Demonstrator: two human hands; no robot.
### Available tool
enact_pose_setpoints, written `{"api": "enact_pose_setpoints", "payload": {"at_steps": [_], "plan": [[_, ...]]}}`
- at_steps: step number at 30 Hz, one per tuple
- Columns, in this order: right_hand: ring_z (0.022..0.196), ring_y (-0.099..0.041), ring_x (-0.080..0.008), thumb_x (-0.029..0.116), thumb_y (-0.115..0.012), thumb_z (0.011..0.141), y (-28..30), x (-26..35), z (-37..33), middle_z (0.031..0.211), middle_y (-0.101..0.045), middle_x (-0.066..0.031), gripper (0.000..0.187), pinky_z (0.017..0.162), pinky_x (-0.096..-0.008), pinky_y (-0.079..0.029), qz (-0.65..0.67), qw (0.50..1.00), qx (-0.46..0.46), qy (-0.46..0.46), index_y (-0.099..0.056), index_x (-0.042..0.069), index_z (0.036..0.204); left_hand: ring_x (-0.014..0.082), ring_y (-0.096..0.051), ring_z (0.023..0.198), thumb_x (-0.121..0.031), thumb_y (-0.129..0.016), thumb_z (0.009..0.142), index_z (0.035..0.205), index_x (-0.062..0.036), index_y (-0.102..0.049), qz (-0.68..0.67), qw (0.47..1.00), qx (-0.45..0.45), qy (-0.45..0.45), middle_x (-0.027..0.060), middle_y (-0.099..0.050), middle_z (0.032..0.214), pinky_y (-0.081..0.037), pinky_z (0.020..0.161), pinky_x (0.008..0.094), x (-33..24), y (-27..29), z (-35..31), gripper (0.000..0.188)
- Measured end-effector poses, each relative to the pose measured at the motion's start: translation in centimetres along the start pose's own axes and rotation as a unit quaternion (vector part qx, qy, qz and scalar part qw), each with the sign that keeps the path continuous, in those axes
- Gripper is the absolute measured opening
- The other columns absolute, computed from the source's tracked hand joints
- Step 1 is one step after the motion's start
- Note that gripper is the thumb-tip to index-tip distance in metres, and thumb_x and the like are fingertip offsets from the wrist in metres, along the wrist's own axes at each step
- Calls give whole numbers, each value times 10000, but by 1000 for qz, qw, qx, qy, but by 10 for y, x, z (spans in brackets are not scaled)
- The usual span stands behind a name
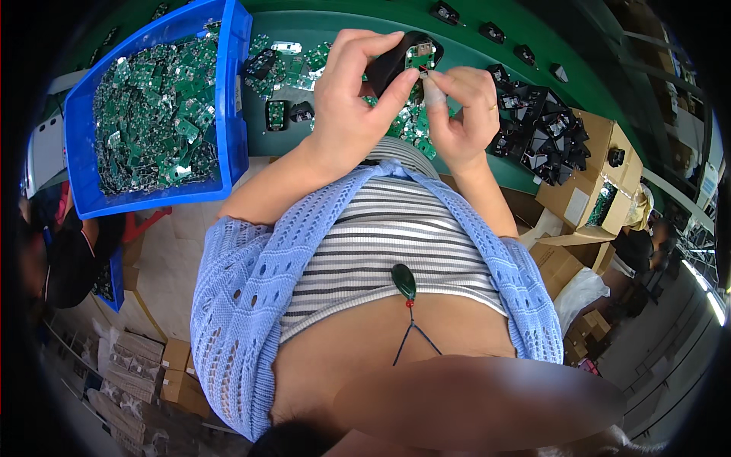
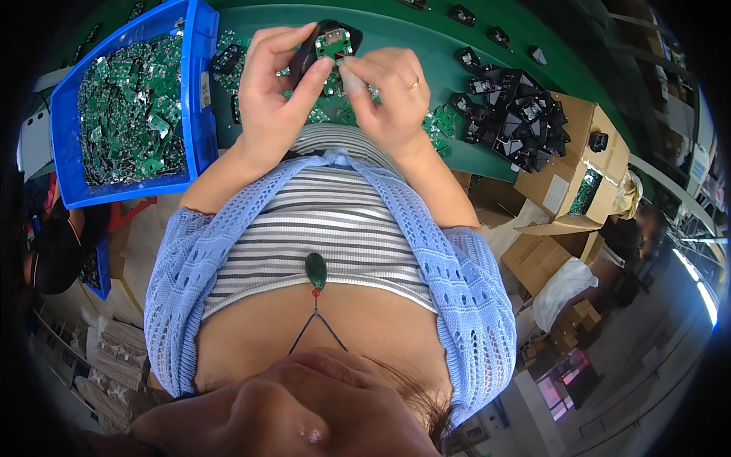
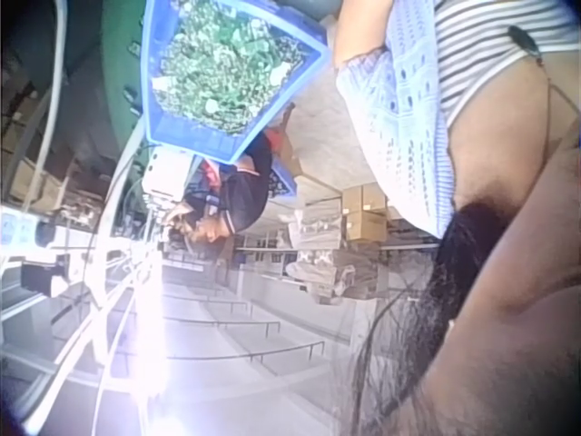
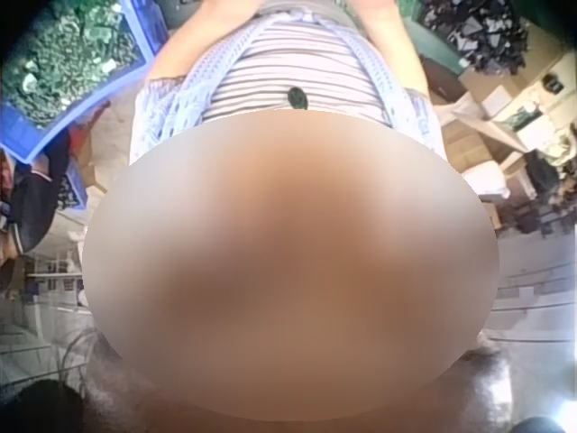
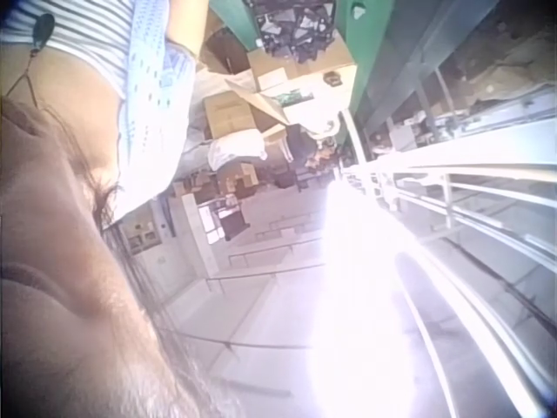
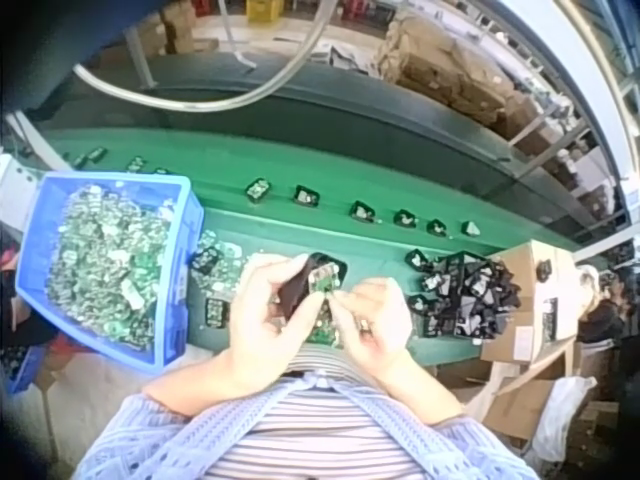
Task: The person picks up a circuit board and a black plastic housing, fits the board into the housing by hand, and then places the assembled unit onto the green work surface.
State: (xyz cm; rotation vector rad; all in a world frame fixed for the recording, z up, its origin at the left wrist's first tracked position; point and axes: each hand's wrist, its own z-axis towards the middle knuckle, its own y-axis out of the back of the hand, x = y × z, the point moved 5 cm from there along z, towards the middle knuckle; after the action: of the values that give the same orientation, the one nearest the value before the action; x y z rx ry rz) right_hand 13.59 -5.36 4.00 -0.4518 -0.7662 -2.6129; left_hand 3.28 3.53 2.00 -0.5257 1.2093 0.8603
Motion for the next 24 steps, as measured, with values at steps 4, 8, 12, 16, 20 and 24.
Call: {"api": "enact_pose_setpoints", "payload": {"at_steps": [4,8,12,16,20,24], "plan": [[630,-537,-198,-42,-707,598,1,5,-1,725,-557,-49,292,535,-286,-447,-38,999,0,36,-589,39,853,139,-559,903,-2,-620,778,1091,12,-498,21,1000,10,-2,75,-440,1037,-514,634,193,-4,0,1,336],[632,-542,-199,-40,-715,591,2,4,-3,723,-553,-53,322,522,-275,-456,-42,996,-11,72,-584,34,876,130,-557,888,3,-619,776,1081,9,-497,-23,999,-1,22,75,-440,1042,-505,616,186,-3,-1,2,329],[629,-542,-198,-44,-714,581,4,2,-1,728,-549,-55,341,513,-274,-459,-21,997,-6,67,-581,28,886,102,-527,642,-45,-682,707,1000,-21,-533,-49,998,-42,24,69,-497,946,-449,492,199,-3,-1,4,330],[628,-541,-197,-46,-715,571,5,8,1,736,-545,-51,351,513,-273,-461,-56,994,-7,90,-580,29,887,109,-532,642,-44,-692,692,989,-23,-531,2,999,-42,-17,70,-504,945,-453,498,207,-8,0,5,338],[632,-540,-196,-44,-720,563,8,8,3,748,-544,-45,359,517,-271,-466,-71,991,-4,116,-583,34,886,116,-536,632,-48,-694,689,985,-24,-531,6,999,-46,-20,73,-509,939,-457,504,213,-7,0,5,339],[644,-544,-201,-40,-724,561,8,8,3,762,-547,-46,374,524,-271,-473,-53,991,3,126,-587,34,901,120,-538,627,-55,-693,691,983,-25,-532,15,999,-38,-9,73,-509,938,-459,509,216,-7,-1,5,335]]}}
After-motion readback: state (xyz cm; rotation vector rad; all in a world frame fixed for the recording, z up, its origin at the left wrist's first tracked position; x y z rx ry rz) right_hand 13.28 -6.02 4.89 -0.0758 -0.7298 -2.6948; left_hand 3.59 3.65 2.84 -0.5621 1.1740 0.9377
